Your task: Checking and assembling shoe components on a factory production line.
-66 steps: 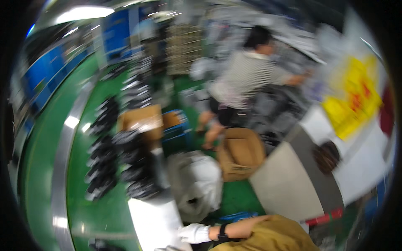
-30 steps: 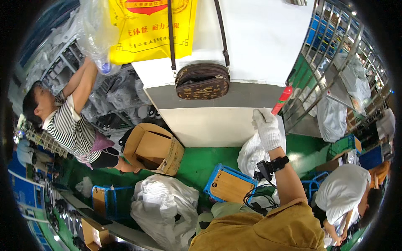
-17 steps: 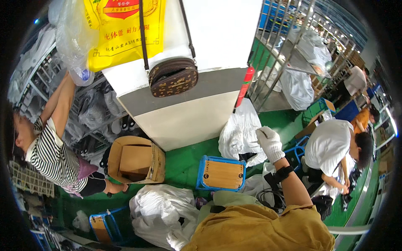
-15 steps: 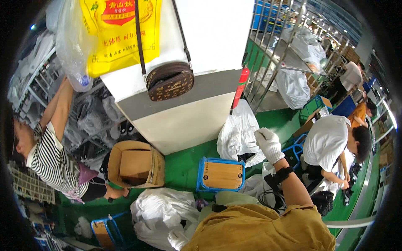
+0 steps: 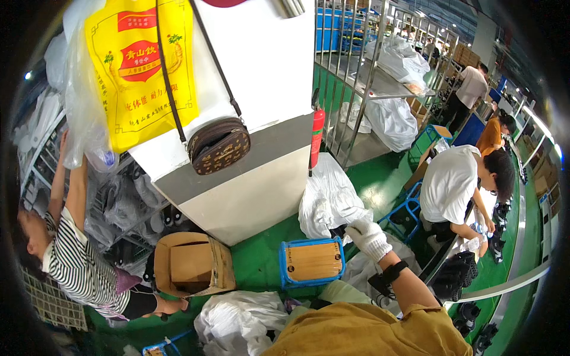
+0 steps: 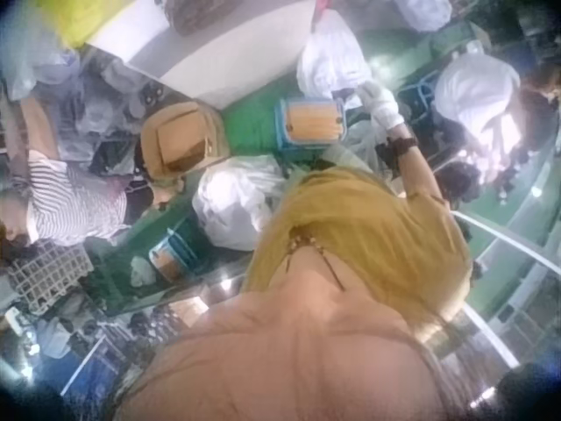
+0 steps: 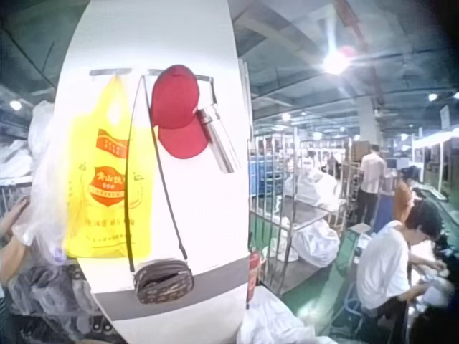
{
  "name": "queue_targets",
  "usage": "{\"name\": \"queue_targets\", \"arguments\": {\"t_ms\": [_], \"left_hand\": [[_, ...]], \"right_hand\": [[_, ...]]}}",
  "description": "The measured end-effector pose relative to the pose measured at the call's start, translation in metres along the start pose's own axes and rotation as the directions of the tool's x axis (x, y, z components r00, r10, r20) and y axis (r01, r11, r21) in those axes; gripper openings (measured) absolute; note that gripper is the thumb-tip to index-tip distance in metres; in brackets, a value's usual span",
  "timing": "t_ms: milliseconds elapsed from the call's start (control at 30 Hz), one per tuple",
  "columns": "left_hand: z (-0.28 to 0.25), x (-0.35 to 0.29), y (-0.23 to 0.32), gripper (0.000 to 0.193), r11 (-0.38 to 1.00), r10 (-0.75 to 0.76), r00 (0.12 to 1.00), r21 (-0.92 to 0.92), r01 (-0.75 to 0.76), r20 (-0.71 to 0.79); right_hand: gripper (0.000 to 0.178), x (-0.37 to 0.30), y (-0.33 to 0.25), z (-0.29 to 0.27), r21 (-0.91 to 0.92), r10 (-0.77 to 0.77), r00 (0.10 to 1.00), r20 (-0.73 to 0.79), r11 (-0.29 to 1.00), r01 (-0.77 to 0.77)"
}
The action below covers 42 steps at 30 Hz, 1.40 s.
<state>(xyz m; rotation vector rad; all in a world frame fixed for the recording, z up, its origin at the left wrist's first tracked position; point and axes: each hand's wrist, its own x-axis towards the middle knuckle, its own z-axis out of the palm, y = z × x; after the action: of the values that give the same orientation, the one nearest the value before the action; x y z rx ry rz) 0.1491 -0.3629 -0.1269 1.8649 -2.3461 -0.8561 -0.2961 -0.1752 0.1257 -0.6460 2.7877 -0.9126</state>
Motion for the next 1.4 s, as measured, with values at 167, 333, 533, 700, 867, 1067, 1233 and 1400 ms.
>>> {"name": "queue_targets", "arguments": {"t_ms": [167,333,533,700,867,1067,1233,1400], "left_hand": [[-0.008,0.031,0.0,0.046,0.998,0.04,0.998,0.045,-0.043,0.054],[-0.015,0.056,-0.006,0.046,0.993,0.064,0.991,0.091,-0.075,0.121],[-0.021,0.076,0.005,0.045,0.985,0.056,0.98,0.15,-0.086,0.192],[-0.024,0.091,0.01,0.044,0.977,0.06,0.961,0.184,-0.113,0.271],[-0.015,0.118,0.0,0.044,0.956,0.105,0.922,0.219,-0.197,0.374],[-0.014,0.156,-0.004,0.043,0.893,0.148,0.822,0.283,-0.35,0.549],[-0.044,0.17,0.061,0.043,0.687,0.321,0.596,0.252,-0.681,0.736],[-0.072,0.153,0.183,0.034,0.899,0.375,0.828,0.055,-0.434,0.418]], "right_hand": [[0.022,-0.009,0.02,-0.001,0.138,0.08,0.997,-0.002,0.987,-0.079],[0.022,-0.013,0.039,0.004,0.199,0.217,0.976,-0.013,0.957,-0.211],[0.021,-0.003,0.03,0.02,0.333,0.195,0.981,-0.018,0.926,-0.178],[0.02,-0.015,0.035,0.017,0.304,0.233,0.969,-0.079,0.932,-0.199],[0.02,-0.05,0.043,0.015,0.498,0.477,0.865,-0.155,0.794,-0.349],[0.02,-0.084,0.032,0.014,0.474,0.452,0.873,-0.182,0.819,-0.325],[0.021,-0.091,0.04,0.01,0.515,0.516,0.841,-0.161,0.771,-0.374],[0.018,-0.094,0.073,0.007,0.379,0.394,0.887,-0.24,0.88,-0.288]]}}
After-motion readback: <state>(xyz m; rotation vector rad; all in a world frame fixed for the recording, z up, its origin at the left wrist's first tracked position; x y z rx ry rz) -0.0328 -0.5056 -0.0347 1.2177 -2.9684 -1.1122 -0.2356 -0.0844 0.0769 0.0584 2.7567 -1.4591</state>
